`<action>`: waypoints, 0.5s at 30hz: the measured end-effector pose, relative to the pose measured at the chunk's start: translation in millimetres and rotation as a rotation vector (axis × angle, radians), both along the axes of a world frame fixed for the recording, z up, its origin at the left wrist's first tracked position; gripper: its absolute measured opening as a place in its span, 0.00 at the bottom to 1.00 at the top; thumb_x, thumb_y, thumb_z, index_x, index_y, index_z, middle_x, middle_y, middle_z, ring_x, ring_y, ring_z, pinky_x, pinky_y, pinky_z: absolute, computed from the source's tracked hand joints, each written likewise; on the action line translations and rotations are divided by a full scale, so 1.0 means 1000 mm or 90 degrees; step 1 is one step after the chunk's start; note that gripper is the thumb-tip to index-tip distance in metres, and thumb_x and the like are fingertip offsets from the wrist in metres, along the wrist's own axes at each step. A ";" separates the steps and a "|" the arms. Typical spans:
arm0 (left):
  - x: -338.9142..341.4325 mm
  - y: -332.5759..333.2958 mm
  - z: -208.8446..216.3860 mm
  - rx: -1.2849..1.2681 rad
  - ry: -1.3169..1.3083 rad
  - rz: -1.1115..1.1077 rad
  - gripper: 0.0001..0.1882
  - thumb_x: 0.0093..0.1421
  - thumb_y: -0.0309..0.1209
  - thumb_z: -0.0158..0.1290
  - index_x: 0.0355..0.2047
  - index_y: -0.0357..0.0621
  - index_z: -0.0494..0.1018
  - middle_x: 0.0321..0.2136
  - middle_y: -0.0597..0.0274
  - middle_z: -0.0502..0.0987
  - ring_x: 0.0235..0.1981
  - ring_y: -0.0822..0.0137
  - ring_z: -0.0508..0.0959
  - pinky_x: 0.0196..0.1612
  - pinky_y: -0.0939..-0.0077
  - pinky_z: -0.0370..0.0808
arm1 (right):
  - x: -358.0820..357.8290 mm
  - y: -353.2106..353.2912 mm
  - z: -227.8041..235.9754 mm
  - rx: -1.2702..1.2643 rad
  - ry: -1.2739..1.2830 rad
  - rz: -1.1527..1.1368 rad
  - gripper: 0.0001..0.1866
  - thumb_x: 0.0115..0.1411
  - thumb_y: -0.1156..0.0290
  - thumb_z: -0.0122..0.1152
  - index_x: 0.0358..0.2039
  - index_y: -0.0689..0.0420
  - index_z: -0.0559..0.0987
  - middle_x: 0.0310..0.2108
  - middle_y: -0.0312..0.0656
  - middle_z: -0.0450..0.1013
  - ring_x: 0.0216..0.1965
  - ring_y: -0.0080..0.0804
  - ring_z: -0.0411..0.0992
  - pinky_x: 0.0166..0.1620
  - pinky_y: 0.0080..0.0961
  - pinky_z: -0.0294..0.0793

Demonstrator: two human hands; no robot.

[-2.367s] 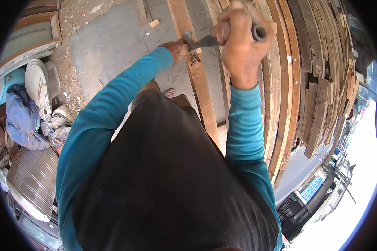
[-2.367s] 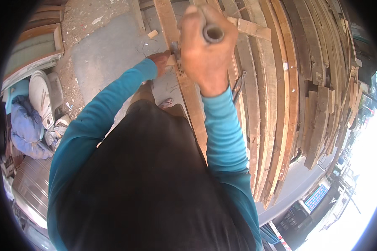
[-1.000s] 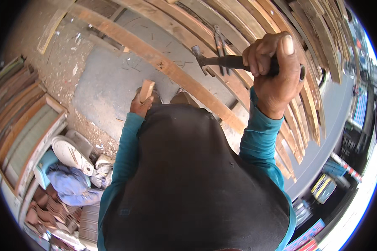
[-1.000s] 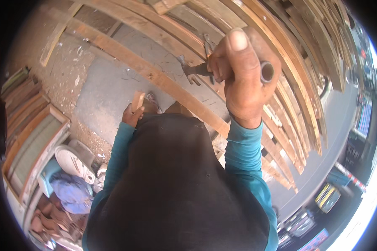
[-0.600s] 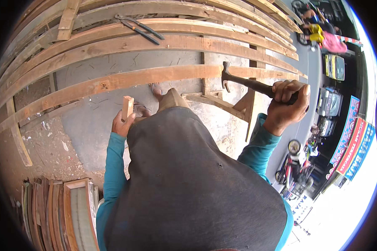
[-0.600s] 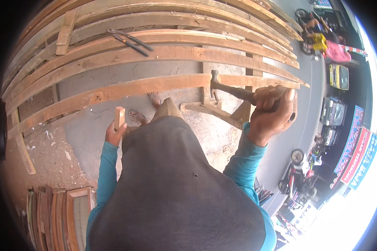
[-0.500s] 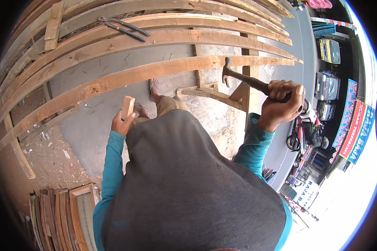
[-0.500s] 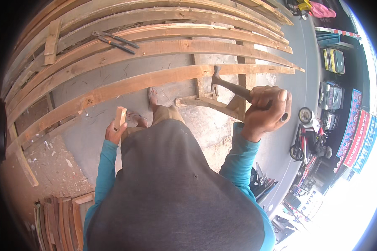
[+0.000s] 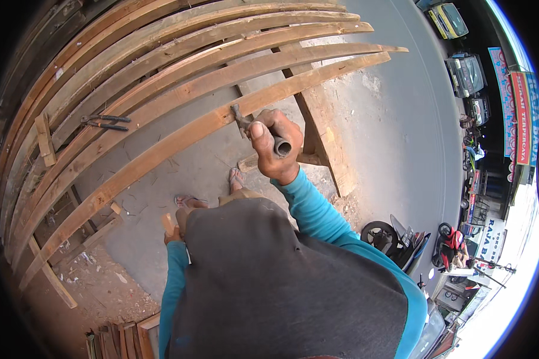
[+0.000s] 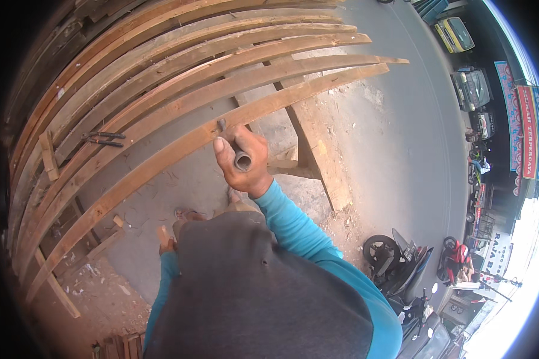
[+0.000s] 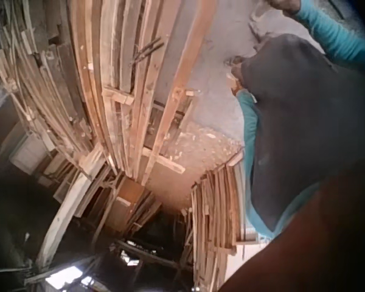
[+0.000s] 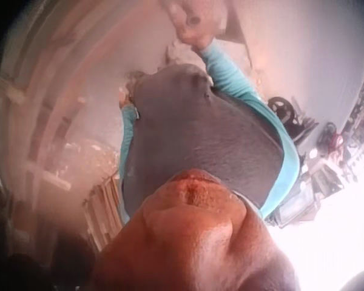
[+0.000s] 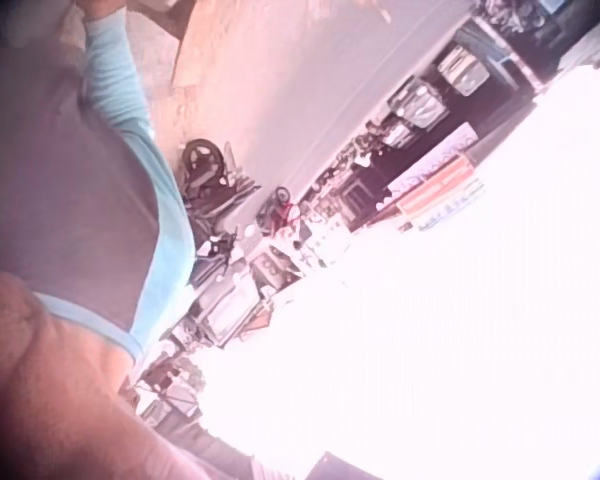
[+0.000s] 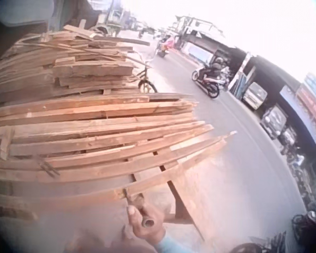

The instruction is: The person removes nails from wooden planks using a hammer, placing a small wooden block under the hammer head for leverage and repositioning the planks by hand.

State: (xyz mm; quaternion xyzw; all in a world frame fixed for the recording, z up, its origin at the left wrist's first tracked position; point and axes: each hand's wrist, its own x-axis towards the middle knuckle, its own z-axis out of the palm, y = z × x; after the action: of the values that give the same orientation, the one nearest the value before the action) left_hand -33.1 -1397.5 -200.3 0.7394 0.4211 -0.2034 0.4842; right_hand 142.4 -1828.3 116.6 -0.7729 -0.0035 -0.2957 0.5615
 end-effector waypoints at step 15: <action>-0.153 -0.196 0.041 -0.019 0.033 0.067 0.20 0.60 0.32 0.63 0.50 0.42 0.70 0.26 0.58 0.78 0.20 0.64 0.78 0.22 0.67 0.77 | -0.216 -0.284 0.092 0.298 0.075 -0.114 0.20 0.69 0.58 0.54 0.30 0.64 0.72 0.14 0.34 0.61 0.14 0.21 0.59 0.22 0.24 0.64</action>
State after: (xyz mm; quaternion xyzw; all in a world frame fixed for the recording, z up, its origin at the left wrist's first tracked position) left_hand -186.3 -1594.0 -159.2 0.7032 0.4689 -0.2030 0.4944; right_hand -73.6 -2112.0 208.5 -0.6352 0.1660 -0.2910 0.6959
